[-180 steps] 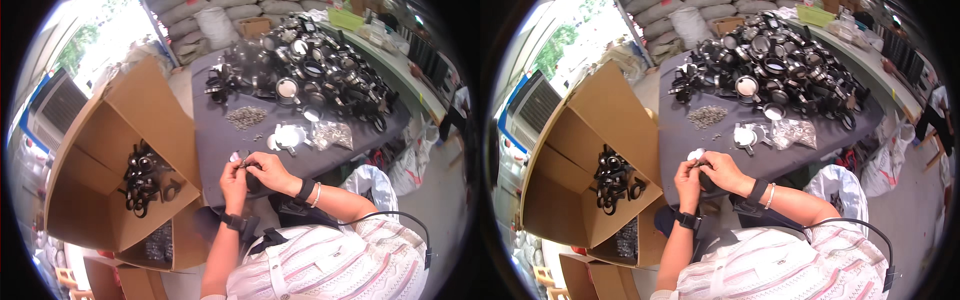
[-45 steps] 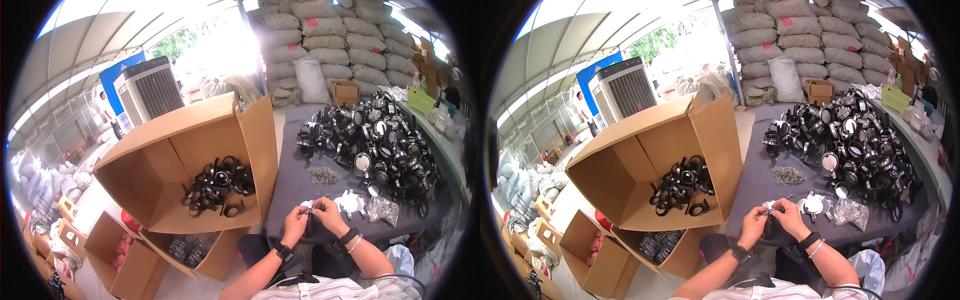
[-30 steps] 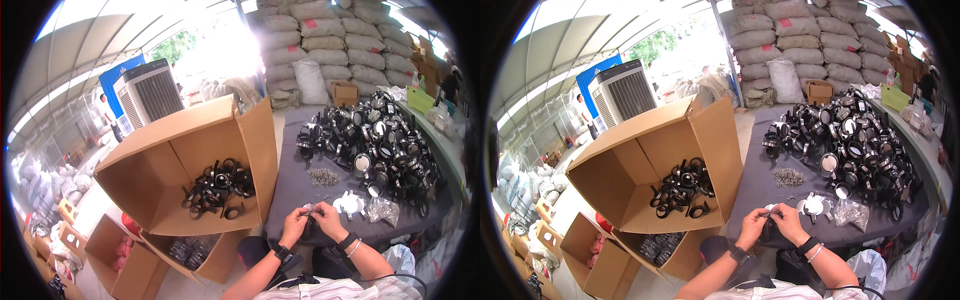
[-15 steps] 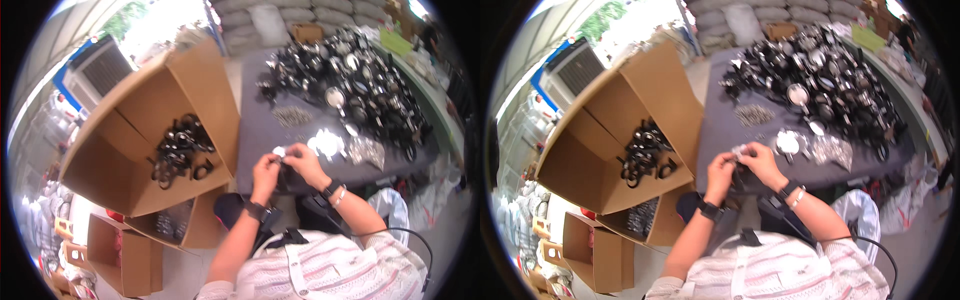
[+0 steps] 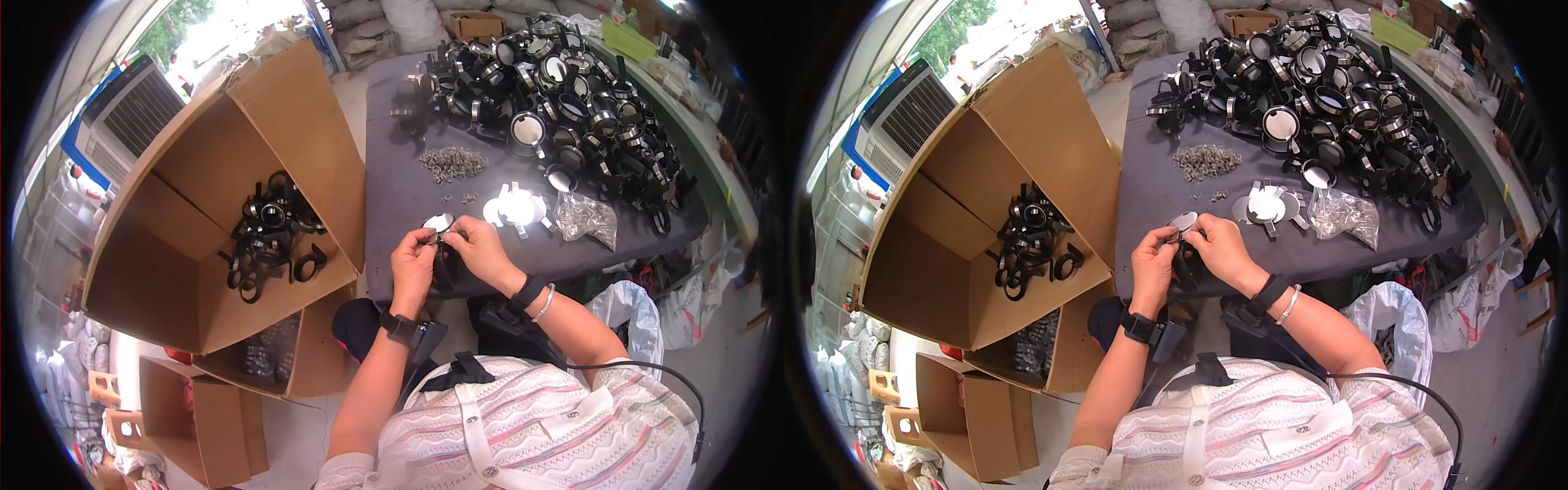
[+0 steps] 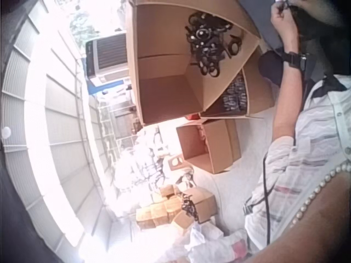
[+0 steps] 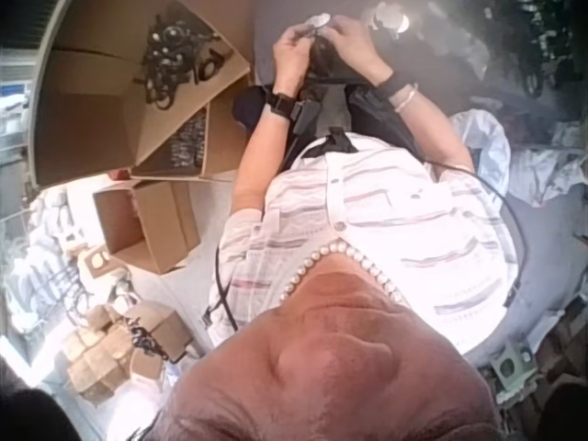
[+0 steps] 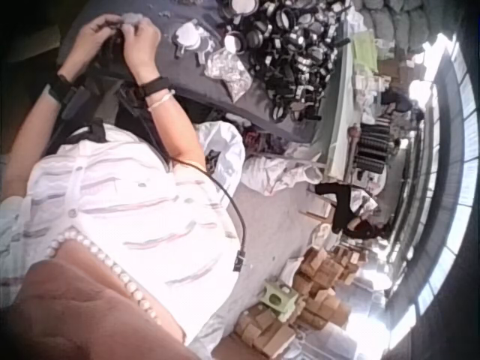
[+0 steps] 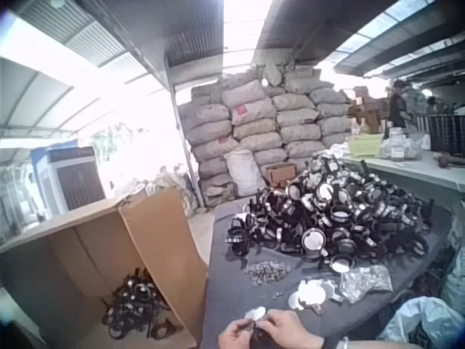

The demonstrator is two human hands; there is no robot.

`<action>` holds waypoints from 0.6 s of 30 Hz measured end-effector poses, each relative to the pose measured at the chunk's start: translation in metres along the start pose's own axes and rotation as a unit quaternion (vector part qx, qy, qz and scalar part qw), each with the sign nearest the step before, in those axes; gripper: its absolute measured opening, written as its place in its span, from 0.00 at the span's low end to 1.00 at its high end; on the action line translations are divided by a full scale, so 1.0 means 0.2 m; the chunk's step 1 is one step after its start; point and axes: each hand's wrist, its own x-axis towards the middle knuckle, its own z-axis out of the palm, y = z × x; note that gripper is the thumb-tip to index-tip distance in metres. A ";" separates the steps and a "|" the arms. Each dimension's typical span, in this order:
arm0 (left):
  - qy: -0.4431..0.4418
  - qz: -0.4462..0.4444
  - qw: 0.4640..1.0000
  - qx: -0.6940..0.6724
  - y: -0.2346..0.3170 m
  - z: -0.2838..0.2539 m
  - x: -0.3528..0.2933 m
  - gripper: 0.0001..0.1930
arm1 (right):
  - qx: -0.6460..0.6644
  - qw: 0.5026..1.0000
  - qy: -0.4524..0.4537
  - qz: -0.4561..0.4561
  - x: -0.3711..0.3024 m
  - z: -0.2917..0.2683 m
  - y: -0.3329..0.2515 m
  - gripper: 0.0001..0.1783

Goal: Assembling small metal components onto circular hose clamps in a factory workshop.

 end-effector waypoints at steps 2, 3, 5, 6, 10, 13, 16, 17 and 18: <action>0.006 0.009 1.000 -0.001 0.00 0.01 0.00 0.11 | -0.058 0.998 0.001 -0.018 0.00 -0.01 0.00 0.05; 0.013 0.009 1.000 -0.009 0.00 0.01 0.00 0.10 | 0.054 0.998 -0.021 0.018 0.00 -0.01 0.00 0.05; 0.020 0.009 1.000 -0.017 0.00 0.01 0.00 0.08 | 0.166 0.984 -0.042 0.054 0.00 -0.01 0.01 0.04; 0.006 0.007 1.000 -0.012 0.00 0.01 0.00 0.10 | 0.145 0.988 -0.047 0.034 0.01 -0.02 0.02 0.05; 0.002 -0.006 1.000 -0.005 0.00 0.00 0.00 0.11 | -0.013 0.997 -0.040 -0.059 0.03 -0.03 0.02 0.06; 0.005 0.002 1.000 -0.010 0.00 0.00 0.00 0.11 | -0.097 0.984 -0.019 -0.147 0.05 -0.03 0.01 0.07; -0.007 0.008 1.000 -0.015 -0.01 -0.01 0.00 0.11 | -0.062 0.996 -0.033 -0.049 0.04 -0.02 -0.02 0.08; -0.006 0.008 1.000 -0.016 -0.01 -0.01 0.00 0.11 | -0.062 0.996 -0.034 -0.049 0.03 -0.02 -0.03 0.08; -0.005 0.010 1.000 -0.017 -0.01 -0.01 0.00 0.11 | -0.037 0.999 -0.035 -0.009 0.03 -0.02 -0.04 0.08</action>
